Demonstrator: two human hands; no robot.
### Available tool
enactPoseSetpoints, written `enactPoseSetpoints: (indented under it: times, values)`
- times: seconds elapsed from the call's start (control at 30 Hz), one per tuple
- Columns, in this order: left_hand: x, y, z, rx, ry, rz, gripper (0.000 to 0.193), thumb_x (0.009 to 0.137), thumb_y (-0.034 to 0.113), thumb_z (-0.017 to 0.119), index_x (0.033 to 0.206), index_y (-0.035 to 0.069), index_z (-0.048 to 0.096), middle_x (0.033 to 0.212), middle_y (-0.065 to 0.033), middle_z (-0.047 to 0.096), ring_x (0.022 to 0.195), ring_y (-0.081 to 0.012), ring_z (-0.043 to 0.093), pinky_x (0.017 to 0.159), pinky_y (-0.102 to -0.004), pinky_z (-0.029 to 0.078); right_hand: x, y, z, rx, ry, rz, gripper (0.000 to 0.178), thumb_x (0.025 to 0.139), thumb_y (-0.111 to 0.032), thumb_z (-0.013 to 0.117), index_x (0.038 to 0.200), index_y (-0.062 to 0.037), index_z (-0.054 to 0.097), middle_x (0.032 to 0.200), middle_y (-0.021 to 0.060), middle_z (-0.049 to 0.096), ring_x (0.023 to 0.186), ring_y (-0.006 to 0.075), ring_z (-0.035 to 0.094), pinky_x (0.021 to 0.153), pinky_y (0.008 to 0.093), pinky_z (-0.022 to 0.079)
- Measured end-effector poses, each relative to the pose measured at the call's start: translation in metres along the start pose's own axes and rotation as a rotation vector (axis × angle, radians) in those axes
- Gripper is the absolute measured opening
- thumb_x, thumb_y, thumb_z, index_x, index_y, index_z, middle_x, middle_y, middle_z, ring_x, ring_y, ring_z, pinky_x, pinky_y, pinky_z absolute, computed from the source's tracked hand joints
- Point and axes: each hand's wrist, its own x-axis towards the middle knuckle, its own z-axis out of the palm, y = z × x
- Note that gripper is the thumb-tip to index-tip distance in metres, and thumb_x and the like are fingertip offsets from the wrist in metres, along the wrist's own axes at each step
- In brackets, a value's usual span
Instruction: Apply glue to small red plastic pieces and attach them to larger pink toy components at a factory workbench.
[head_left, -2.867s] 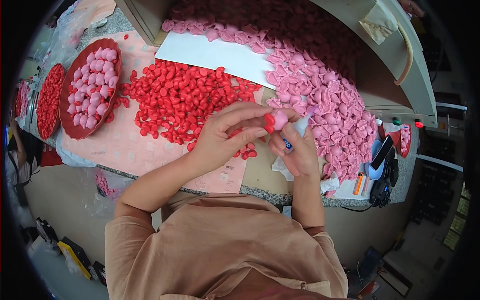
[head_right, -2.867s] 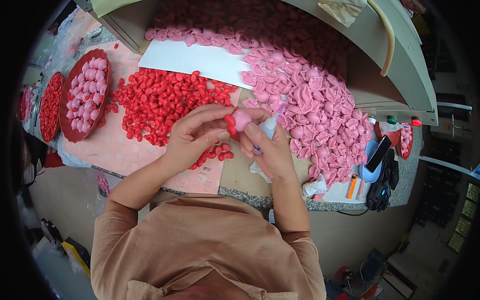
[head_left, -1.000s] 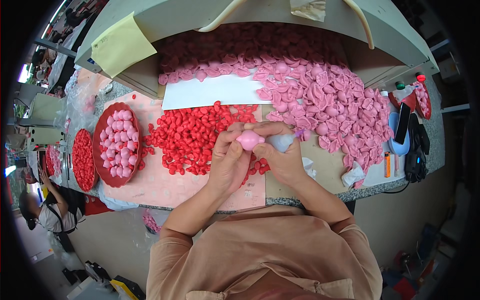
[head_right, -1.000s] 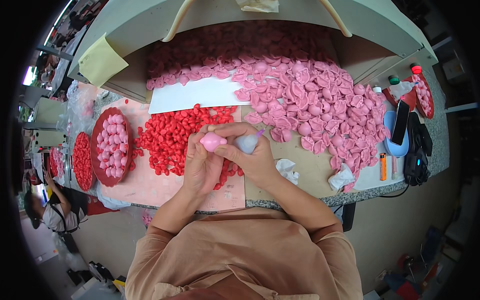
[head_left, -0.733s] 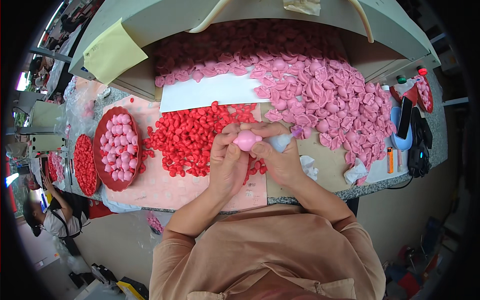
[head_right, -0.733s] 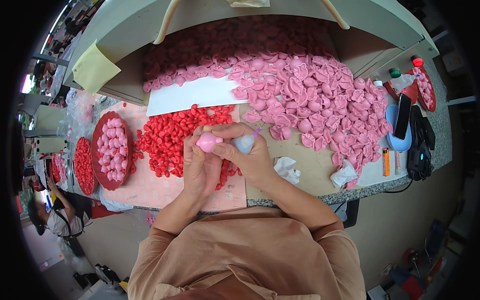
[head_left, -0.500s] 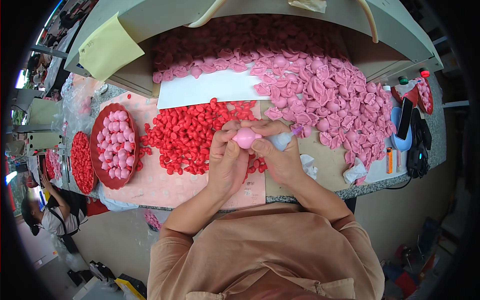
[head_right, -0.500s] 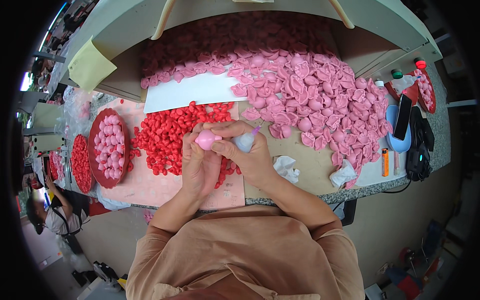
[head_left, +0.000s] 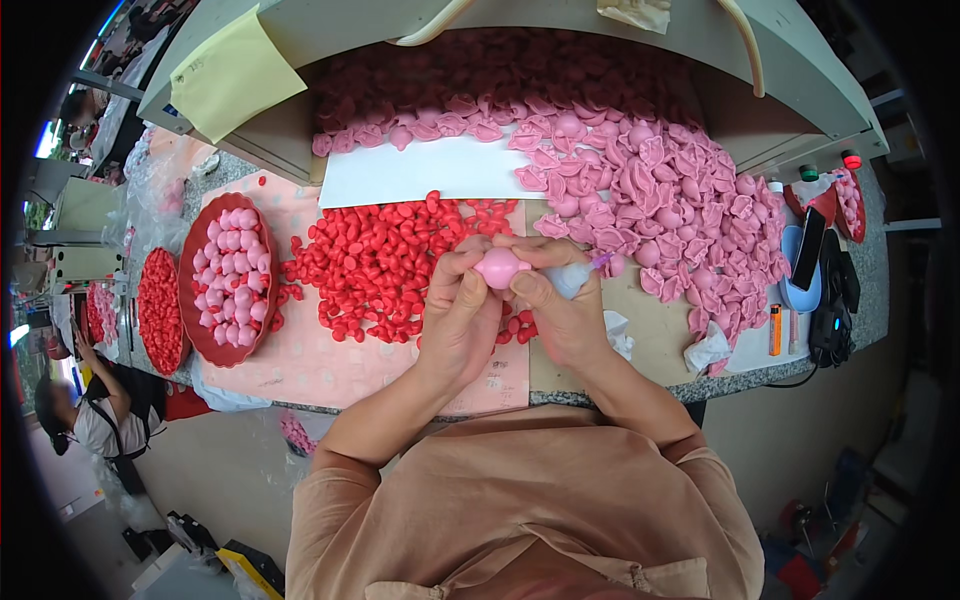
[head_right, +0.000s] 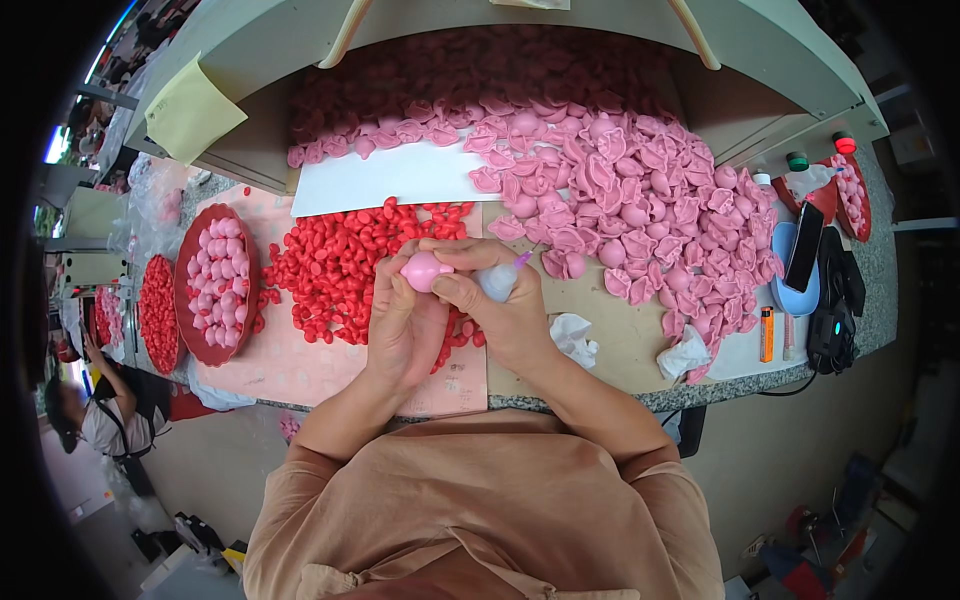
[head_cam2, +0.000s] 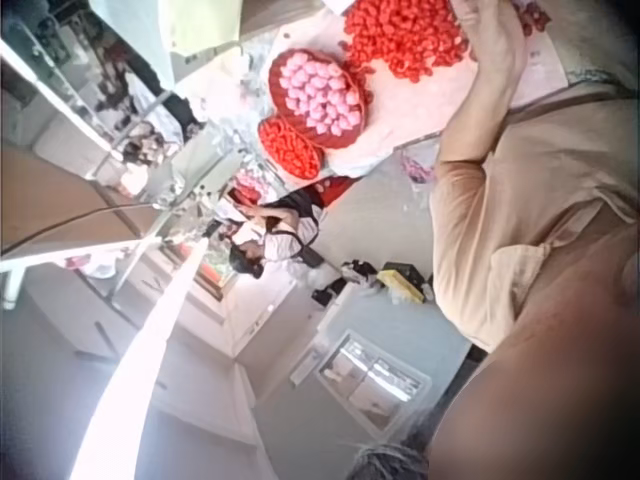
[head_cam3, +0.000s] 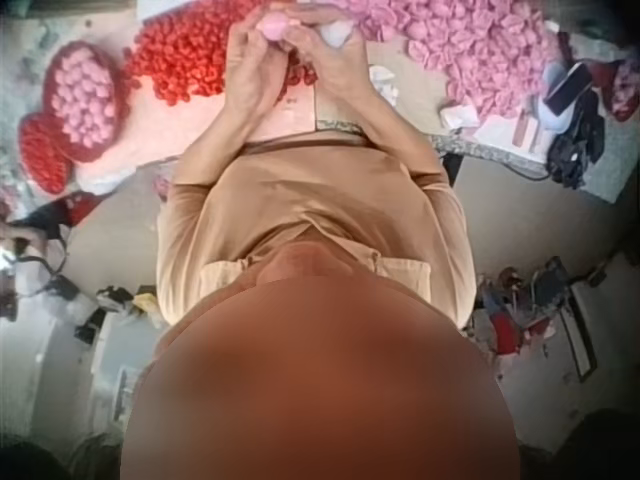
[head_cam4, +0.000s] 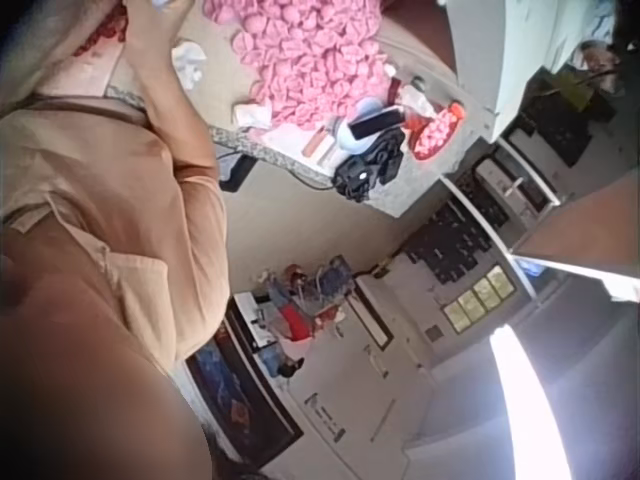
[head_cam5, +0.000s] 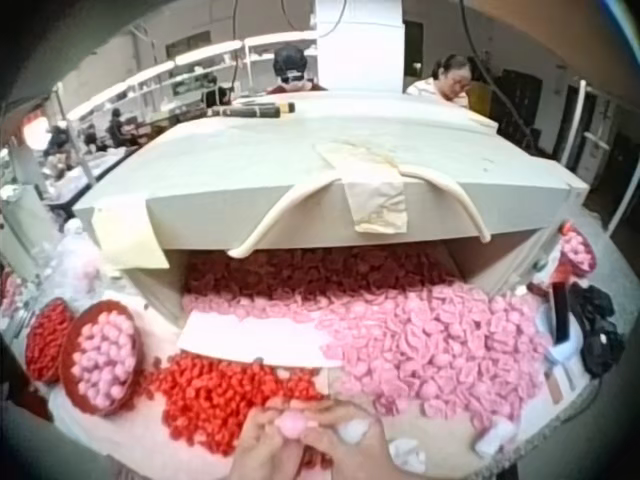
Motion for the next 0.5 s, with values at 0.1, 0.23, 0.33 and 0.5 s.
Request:
enactPoseSetpoints:
  times: [0.1, 0.23, 0.33, 0.5]
  values:
    - [0.0006, -0.0002, 0.0055, -0.032, 0.063, -0.015, 0.015, 0.090, 0.016, 0.054, 0.104, 0.017, 0.057, 0.119, 0.0004, 0.045, 0.106, -0.0146, 0.044, 0.082, -0.0293, 0.038, 0.0012, 0.0030, -0.0011, -0.006, -0.009, -0.048, 0.018, 0.079, -0.008, 0.067, 0.095, -0.0066, 0.059, 0.112, 0.0128, 0.057, 0.088, 0.0139, 0.058, 0.064, 0.0234, 0.047]
    - [0.0000, -0.0009, 0.0008, -0.031, 0.039, -0.011, 0.016, 0.091, 0.018, 0.052, 0.107, 0.017, 0.056, 0.123, 0.0007, 0.046, 0.111, -0.0151, 0.044, 0.092, -0.0326, 0.036, -0.0001, -0.0023, 0.0002, 0.004, -0.002, 0.023, 0.018, 0.079, -0.008, 0.067, 0.095, -0.0067, 0.059, 0.112, 0.0130, 0.057, 0.087, 0.0139, 0.058, 0.065, 0.0235, 0.048]
    - [0.0003, -0.0013, -0.0014, -0.027, 0.003, -0.006, 0.018, 0.092, 0.020, 0.049, 0.109, 0.017, 0.055, 0.126, 0.0006, 0.047, 0.116, -0.0158, 0.043, 0.102, -0.0358, 0.033, 0.0005, -0.0008, -0.0009, -0.010, -0.015, 0.007, 0.019, 0.079, -0.008, 0.067, 0.096, -0.0070, 0.058, 0.112, 0.0133, 0.057, 0.088, 0.0146, 0.058, 0.066, 0.0240, 0.048]
    - [0.0008, 0.0005, 0.0055, -0.048, 0.069, -0.018, 0.014, 0.090, 0.016, 0.054, 0.103, 0.017, 0.059, 0.120, 0.0021, 0.047, 0.105, -0.0135, 0.046, 0.082, -0.0298, 0.039, 0.0006, -0.0001, -0.0004, -0.010, -0.016, -0.011, 0.019, 0.080, -0.008, 0.067, 0.096, -0.0068, 0.058, 0.112, 0.0137, 0.057, 0.090, 0.0148, 0.058, 0.066, 0.0240, 0.048]
